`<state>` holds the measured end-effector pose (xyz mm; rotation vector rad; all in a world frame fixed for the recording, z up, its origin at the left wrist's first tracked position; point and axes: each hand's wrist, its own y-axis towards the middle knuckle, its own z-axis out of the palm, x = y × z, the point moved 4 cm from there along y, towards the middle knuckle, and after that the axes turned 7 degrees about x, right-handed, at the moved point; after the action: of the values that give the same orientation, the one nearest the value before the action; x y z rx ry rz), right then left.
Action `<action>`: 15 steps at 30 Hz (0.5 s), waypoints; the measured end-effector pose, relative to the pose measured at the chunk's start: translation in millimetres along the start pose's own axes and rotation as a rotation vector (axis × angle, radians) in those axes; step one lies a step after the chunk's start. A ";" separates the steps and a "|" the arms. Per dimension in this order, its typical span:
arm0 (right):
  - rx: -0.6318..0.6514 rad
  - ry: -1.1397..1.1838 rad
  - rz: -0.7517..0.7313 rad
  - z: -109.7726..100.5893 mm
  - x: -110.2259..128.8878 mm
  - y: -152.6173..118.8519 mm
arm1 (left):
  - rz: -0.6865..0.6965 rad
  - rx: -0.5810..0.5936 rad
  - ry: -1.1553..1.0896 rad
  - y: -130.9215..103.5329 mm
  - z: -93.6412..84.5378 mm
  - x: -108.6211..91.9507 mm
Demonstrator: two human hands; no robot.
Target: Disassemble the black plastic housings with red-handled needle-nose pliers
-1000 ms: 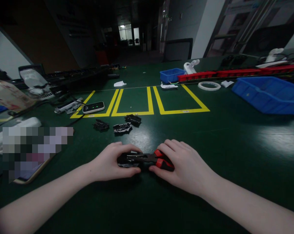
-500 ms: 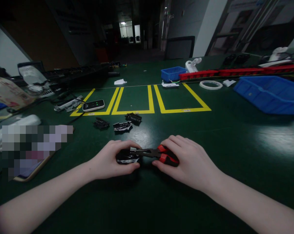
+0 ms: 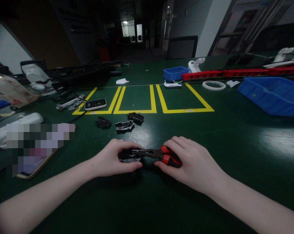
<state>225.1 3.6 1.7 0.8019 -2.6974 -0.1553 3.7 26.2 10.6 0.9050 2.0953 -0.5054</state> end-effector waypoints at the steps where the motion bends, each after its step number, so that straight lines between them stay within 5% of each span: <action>1: 0.009 0.008 0.011 -1.0 -0.1 0.5 | 0.010 -0.009 -0.004 0.1 0.5 1.1; 15: 0.049 0.054 0.125 -0.8 -8.0 5.0 | 0.050 -0.045 0.070 1.6 3.8 5.8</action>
<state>229.2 12.1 1.3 0.6394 -2.6992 -0.0380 4.3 27.4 3.6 0.9584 2.1331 -0.4041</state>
